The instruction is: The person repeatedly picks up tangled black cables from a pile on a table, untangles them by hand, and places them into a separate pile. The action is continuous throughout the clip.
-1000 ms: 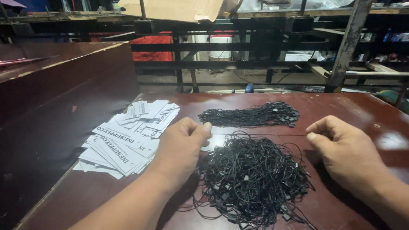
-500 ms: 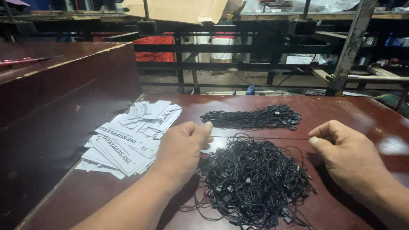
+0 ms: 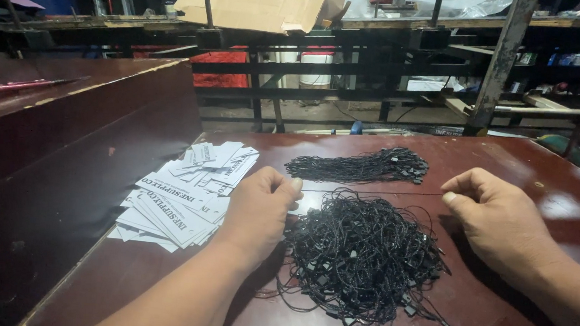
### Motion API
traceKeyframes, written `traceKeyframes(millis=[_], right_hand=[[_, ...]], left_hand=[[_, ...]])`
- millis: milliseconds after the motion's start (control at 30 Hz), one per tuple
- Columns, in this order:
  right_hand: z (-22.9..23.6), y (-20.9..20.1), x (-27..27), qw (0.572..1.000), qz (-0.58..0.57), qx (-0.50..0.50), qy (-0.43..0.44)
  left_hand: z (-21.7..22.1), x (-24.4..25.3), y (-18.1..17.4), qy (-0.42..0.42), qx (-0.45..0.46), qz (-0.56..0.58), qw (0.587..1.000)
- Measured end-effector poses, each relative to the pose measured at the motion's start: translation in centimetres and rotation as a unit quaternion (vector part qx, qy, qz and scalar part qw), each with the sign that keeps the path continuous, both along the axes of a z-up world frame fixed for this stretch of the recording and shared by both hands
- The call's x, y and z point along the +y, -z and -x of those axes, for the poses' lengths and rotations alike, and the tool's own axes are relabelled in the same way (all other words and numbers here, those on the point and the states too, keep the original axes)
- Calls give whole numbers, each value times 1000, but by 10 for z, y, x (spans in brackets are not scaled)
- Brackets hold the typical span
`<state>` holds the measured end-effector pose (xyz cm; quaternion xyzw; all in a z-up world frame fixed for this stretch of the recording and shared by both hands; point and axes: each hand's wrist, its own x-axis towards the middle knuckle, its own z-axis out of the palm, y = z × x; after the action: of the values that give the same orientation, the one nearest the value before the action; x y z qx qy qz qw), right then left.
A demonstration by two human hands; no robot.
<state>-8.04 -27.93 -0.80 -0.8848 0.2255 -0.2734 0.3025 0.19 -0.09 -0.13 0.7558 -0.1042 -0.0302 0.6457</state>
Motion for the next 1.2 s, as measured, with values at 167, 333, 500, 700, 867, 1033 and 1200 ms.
traceKeyframes(millis=[167,333,500,700,867,1033,1200], right_hand=[[-2,2,-2,1000,-15,-9,-6],[-3,2,-3,1000,1,14,3],[-7,7,-10,1000,2,2,-2],[0,-2,6,997,-78,-18,-2],[3,-6,7,999,-50,-5,5],[7,-10,15,995,-100,-25,-6],[-1,-7,9,999,-29,28,3]], left_hand=[[1,0,-2,-9,7,-9,1000],[5,1,-5,-11,4,-29,1000],[5,0,-7,-20,15,-28,999],[6,0,-8,-22,9,-49,998],[8,-1,-8,-16,-4,-80,997],[5,-2,-7,-17,-5,-115,993],[0,-2,-5,-14,-8,-96,995]])
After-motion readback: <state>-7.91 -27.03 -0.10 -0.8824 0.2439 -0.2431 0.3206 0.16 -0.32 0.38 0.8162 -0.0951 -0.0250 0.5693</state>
